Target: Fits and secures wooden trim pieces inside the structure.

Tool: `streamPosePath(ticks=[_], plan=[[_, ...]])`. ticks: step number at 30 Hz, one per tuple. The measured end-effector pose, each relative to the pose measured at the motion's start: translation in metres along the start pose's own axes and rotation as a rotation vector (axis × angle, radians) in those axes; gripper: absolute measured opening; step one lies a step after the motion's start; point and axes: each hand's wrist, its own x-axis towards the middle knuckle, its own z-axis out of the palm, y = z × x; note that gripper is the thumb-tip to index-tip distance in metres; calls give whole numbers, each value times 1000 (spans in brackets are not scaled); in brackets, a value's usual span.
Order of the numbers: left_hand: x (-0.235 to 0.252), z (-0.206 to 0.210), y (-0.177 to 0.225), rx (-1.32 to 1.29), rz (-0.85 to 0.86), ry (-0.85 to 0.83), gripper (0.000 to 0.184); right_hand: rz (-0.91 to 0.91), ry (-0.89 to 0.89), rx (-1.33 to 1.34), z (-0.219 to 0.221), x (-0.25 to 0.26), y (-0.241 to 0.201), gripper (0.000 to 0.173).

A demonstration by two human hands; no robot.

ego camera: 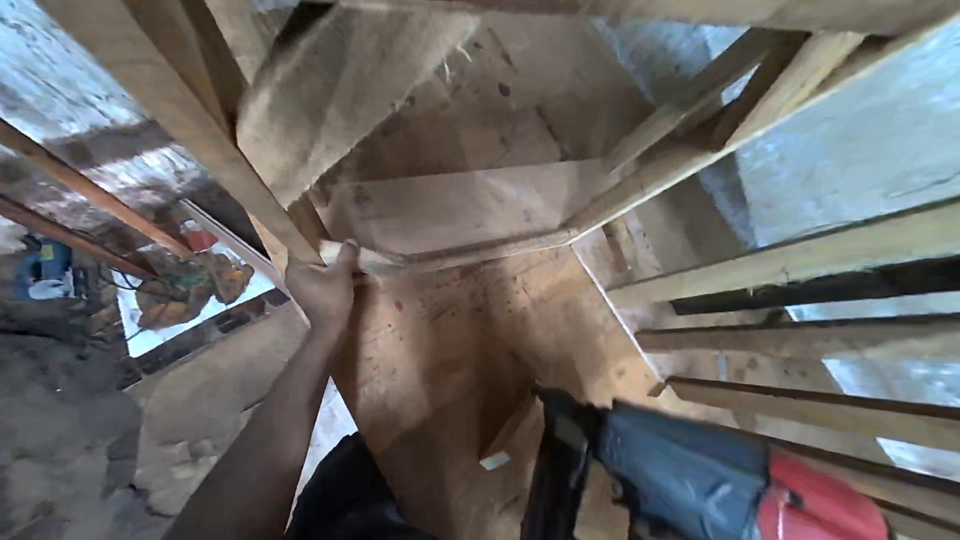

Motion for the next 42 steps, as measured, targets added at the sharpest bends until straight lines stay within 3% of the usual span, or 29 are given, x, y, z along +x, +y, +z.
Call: streamPosePath(ticks=[3, 6, 10, 13, 28, 39, 42], plan=[[0, -2, 0, -33, -4, 2, 60, -1, -251, 62, 34, 98, -79, 13], [0, -1, 2, -74, 23, 12, 67, 12, -379, -11, 75, 183, -135, 8], [1, -1, -3, -54, 16, 14, 56, -15, -514, -73, 118, 266, -164, 14], [-1, 0, -1, -120, 46, 23, 56, -3, -592, -113, 137, 300, -171, 15], [-7, 0, 5, -149, 60, -17, 49, 96, -581, -123, 158, 315, -169, 9], [-10, -4, 6, -193, 13, -50, 55, 141, -568, -91, 159, 305, -157, 5], [-3, 1, 0, -199, 70, -11, 58, 154, -562, -80, 154, 302, -158, 9]])
